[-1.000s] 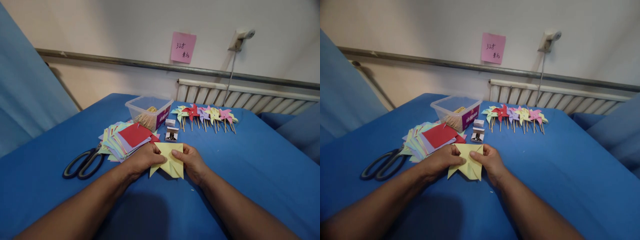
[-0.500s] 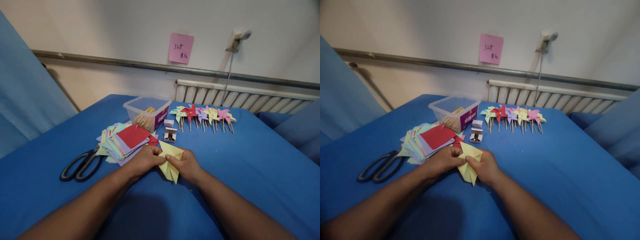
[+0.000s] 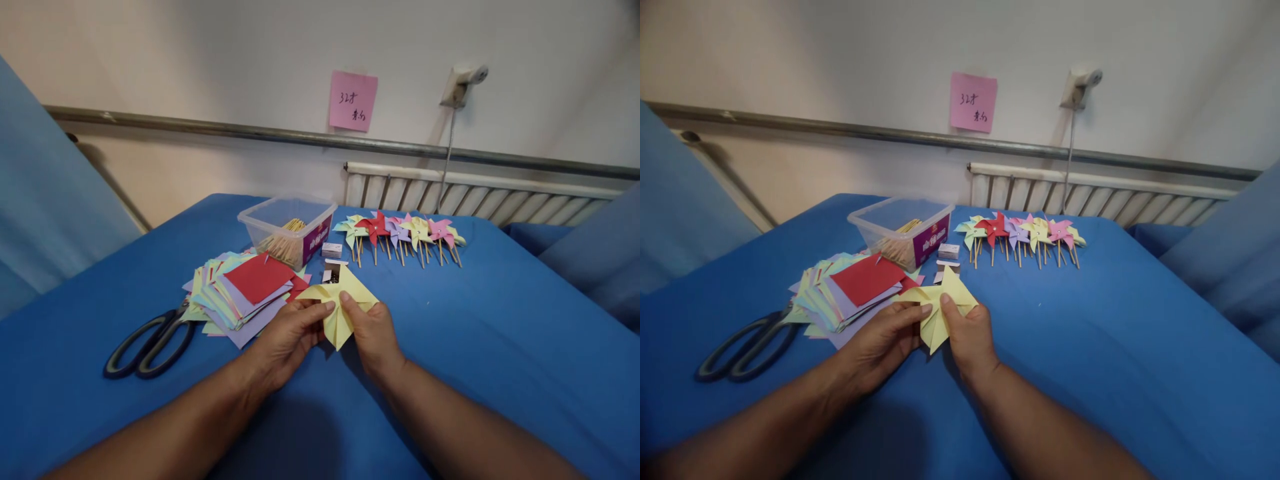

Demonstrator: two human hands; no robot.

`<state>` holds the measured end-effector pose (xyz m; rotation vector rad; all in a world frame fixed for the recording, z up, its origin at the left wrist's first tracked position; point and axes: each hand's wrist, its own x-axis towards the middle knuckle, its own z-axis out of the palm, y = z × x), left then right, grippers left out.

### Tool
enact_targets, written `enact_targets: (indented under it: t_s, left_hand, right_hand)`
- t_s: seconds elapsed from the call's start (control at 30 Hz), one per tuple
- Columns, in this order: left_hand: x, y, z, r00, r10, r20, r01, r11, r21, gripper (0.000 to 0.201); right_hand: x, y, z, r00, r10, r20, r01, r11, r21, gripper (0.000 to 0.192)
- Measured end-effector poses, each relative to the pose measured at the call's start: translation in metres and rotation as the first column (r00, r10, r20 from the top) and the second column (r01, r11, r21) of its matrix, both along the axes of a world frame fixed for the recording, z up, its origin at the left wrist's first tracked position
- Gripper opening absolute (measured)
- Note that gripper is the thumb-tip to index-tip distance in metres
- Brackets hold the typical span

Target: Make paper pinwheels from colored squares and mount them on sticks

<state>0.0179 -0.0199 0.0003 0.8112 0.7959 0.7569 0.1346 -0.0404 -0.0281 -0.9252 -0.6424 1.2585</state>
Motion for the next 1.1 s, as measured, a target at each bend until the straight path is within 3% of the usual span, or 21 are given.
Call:
enact_targets:
  t_s: [0.6, 0.77, 0.9, 1.1]
  left_hand:
    - [-0.004, 0.003, -0.003, 0.986, 0.104, -0.133, -0.094, 0.992, 0.086, 0.035]
    - [-0.011, 0.014, 0.003, 0.980, 0.182, -0.077, -0.179, 0.983, 0.043, 0.031]
    - [-0.017, 0.021, 0.001, 0.978, 0.207, -0.028, -0.206, 0.978, 0.039, 0.029]
    - [-0.015, 0.020, 0.002, 0.978, 0.208, -0.026, -0.207, 0.978, 0.010, 0.026]
  right_hand:
    - [0.002, 0.000, -0.007, 0.995, 0.074, 0.068, -0.078, 0.995, 0.058, 0.033]
    - [0.008, -0.003, -0.007, 0.974, -0.021, 0.224, 0.003, 0.997, 0.083, 0.021]
    - [0.009, -0.004, -0.007, 0.963, -0.078, 0.260, 0.038, 0.987, 0.156, 0.016]
    - [0.006, -0.010, -0.005, 0.939, 0.006, 0.343, -0.091, 0.968, 0.234, 0.026]
